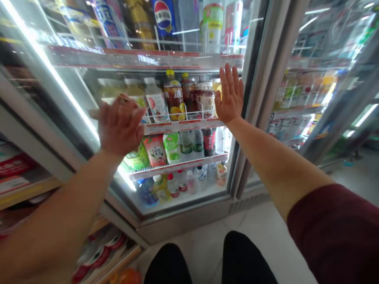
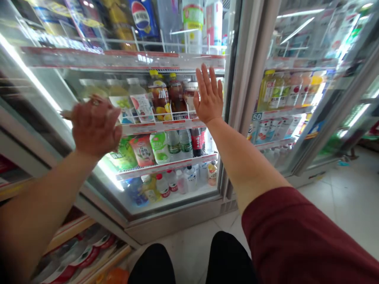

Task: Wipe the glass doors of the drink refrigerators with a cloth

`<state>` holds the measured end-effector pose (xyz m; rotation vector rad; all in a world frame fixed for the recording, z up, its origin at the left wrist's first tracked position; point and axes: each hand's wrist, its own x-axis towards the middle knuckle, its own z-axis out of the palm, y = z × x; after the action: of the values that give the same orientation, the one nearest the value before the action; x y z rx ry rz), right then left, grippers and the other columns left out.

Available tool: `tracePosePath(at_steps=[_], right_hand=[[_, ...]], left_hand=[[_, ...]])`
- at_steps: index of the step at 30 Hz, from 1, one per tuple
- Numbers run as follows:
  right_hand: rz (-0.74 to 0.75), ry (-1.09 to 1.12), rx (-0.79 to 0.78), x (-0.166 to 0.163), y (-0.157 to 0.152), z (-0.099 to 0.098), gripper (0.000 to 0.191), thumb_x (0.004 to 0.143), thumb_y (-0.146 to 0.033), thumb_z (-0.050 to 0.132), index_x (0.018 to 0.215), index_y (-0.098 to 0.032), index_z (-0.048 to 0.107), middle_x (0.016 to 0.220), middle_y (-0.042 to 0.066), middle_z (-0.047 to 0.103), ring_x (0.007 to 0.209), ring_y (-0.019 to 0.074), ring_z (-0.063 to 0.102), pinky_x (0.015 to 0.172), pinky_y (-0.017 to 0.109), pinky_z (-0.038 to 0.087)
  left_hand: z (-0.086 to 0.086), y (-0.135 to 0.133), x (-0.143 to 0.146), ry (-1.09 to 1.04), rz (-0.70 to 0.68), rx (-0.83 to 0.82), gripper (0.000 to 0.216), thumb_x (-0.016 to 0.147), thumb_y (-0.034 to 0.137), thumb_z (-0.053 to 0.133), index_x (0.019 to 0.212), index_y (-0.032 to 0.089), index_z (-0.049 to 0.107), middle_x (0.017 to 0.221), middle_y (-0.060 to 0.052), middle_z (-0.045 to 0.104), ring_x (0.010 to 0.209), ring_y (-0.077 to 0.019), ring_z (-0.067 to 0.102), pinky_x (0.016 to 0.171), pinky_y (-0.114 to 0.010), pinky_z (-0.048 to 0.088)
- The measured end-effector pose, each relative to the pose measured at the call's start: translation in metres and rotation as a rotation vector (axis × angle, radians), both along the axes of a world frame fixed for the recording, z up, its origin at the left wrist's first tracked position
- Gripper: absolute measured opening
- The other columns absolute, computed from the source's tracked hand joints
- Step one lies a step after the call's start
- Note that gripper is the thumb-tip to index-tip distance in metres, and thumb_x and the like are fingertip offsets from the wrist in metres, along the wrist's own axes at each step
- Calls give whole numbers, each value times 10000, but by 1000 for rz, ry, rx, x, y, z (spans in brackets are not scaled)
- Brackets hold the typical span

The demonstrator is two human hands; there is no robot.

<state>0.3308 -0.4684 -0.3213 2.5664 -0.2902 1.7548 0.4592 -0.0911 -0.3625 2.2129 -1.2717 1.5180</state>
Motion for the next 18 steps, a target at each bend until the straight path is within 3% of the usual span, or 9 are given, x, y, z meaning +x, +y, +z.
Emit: tracePosePath(at_steps=[2, 4, 6, 8, 10, 11, 13, 16, 18], right_hand=[[6, -16, -3, 2, -1, -1, 752, 1005, -301, 303, 1750, -214, 359, 1839, 31, 289, 1739, 223, 186, 1435, 557, 188], [19, -59, 5, 7, -1, -7, 733, 1020, -321, 286, 1739, -213, 379, 1832, 34, 309, 1731, 232, 227, 1428, 564, 197], [39, -118, 41, 14, 0, -17, 710, 1051, -369, 248, 1740, -254, 374, 1832, 19, 313, 1731, 235, 225, 1421, 577, 191], [57, -149, 76, 22, 2, -29, 708, 1074, -417, 204, 1751, -259, 341, 1835, 27, 304, 1741, 246, 184, 1412, 607, 176], [65, -146, 83, 26, 3, -39, 721, 1083, -430, 179, 1754, -211, 326, 1837, 62, 294, 1747, 265, 145, 1403, 640, 158], [65, -142, 78, 27, 3, -42, 722, 1088, -426, 172, 1751, -188, 327, 1837, 77, 291, 1749, 270, 131, 1402, 646, 151], [59, -146, 58, 27, 3, -46, 714, 1098, -421, 171, 1743, -164, 339, 1838, 94, 284, 1748, 273, 118, 1404, 636, 136], [46, -150, 42, 25, 3, -46, 697, 1099, -398, 203, 1736, -156, 348, 1836, 110, 287, 1742, 272, 144, 1407, 621, 135], [34, -138, 44, 24, 4, -45, 705, 1068, -356, 238, 1732, -148, 352, 1831, 119, 296, 1740, 274, 169, 1405, 627, 145]], left_hand=[[11, 6, 3, -25, 82, -133, 692, 1136, 500, 381, 1690, 87, 418, 1791, -224, 273, 1672, -516, 119, 1186, -863, 227], [-5, 4, 1, -53, 97, -175, 684, 1156, 457, 342, 1695, 36, 372, 1795, -263, 219, 1676, -511, 88, 1162, -853, 245], [-44, -5, -4, -97, 33, -110, 620, 1133, 429, 422, 1656, 102, 490, 1777, -218, 322, 1681, -481, 173, 1283, -802, 235], [-86, -16, -8, -120, -21, 33, 453, 1100, 407, 511, 1478, 242, 698, 1588, -108, 619, 1591, -407, 438, 1314, -680, 333], [-108, -22, -7, -137, -61, 145, 341, 1087, 404, 566, 1342, 326, 778, 1408, -10, 748, 1438, -298, 620, 1323, -523, 388], [-108, -24, -5, -148, -71, 162, 326, 1085, 401, 580, 1332, 338, 783, 1388, 7, 758, 1415, -271, 638, 1335, -486, 373], [-87, -22, 2, -173, -64, 123, 393, 1090, 387, 593, 1449, 300, 728, 1525, -38, 678, 1529, -300, 531, 1376, -524, 276], [-41, -22, 12, -215, -22, -33, 635, 1104, 340, 581, 1702, 165, 461, 1784, -157, 339, 1699, -407, 175, 1365, -695, 138], [-31, -30, 9, -268, -10, -120, 733, 1103, 308, 591, 1756, 109, 325, 1827, -198, 185, 1711, -432, 57, 1343, -740, 128]])
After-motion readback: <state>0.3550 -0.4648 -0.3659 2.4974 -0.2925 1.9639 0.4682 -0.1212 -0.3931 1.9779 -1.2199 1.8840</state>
